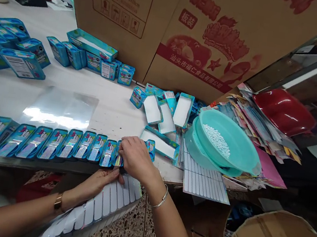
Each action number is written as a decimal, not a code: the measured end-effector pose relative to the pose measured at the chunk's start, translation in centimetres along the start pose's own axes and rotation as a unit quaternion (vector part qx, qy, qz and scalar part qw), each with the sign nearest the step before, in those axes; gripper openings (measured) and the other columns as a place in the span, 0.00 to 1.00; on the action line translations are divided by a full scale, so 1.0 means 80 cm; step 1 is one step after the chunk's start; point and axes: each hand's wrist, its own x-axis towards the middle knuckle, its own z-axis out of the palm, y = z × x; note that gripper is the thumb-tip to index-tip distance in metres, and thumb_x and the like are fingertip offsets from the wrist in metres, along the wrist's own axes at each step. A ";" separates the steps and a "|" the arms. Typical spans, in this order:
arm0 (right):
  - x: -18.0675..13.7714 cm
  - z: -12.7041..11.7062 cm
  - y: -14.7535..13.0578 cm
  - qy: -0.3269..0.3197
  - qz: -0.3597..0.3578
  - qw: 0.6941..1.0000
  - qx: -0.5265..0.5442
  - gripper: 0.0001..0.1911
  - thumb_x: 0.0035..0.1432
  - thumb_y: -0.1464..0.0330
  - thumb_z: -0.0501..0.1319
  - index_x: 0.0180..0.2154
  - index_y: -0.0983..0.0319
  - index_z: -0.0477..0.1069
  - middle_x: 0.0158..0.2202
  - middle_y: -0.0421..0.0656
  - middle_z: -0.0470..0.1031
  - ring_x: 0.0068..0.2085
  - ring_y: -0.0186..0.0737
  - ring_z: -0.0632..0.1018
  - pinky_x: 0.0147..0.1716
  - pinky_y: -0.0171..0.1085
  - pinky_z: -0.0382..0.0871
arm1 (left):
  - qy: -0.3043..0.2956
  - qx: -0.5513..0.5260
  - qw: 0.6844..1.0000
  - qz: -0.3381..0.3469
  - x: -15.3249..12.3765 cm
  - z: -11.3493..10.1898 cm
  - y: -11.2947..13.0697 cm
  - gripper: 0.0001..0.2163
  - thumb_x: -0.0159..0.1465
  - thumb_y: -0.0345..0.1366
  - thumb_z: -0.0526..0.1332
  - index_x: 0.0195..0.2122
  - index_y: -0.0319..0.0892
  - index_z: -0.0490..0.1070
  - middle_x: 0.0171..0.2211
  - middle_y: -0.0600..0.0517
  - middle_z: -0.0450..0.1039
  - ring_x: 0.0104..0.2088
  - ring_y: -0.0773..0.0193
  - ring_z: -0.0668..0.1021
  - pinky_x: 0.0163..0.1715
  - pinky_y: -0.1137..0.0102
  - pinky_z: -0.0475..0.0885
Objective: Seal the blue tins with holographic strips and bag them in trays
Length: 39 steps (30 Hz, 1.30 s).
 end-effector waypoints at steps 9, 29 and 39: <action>0.016 0.004 0.017 0.006 0.007 0.991 0.132 0.08 0.60 0.75 0.61 0.40 0.59 0.64 0.40 0.41 0.69 0.43 0.40 0.69 0.44 0.39 0.62 | 0.034 -0.054 0.992 -0.106 0.002 -0.005 -0.017 0.22 0.60 0.58 0.61 0.35 0.42 0.81 0.42 0.48 0.77 0.41 0.56 0.73 0.44 0.65 0.66; -0.037 -0.004 -0.034 0.184 0.104 0.965 0.155 0.21 0.69 0.62 0.52 0.60 0.61 0.62 0.61 0.54 0.66 0.62 0.49 0.67 0.62 0.54 0.57 | -0.143 -0.049 0.988 0.014 -0.114 -0.038 0.038 0.20 0.55 0.50 0.70 0.40 0.38 0.80 0.32 0.50 0.78 0.28 0.66 0.73 0.30 0.72 0.65; -0.032 0.068 -0.211 -0.153 0.083 0.849 0.499 0.29 0.58 0.51 0.65 0.57 0.57 0.71 0.52 0.49 0.77 0.51 0.53 0.77 0.51 0.48 0.70 | 0.185 -0.043 0.980 0.061 -0.319 -0.280 0.088 0.15 0.54 0.45 0.71 0.34 0.37 0.82 0.28 0.50 0.80 0.26 0.62 0.76 0.27 0.72 0.67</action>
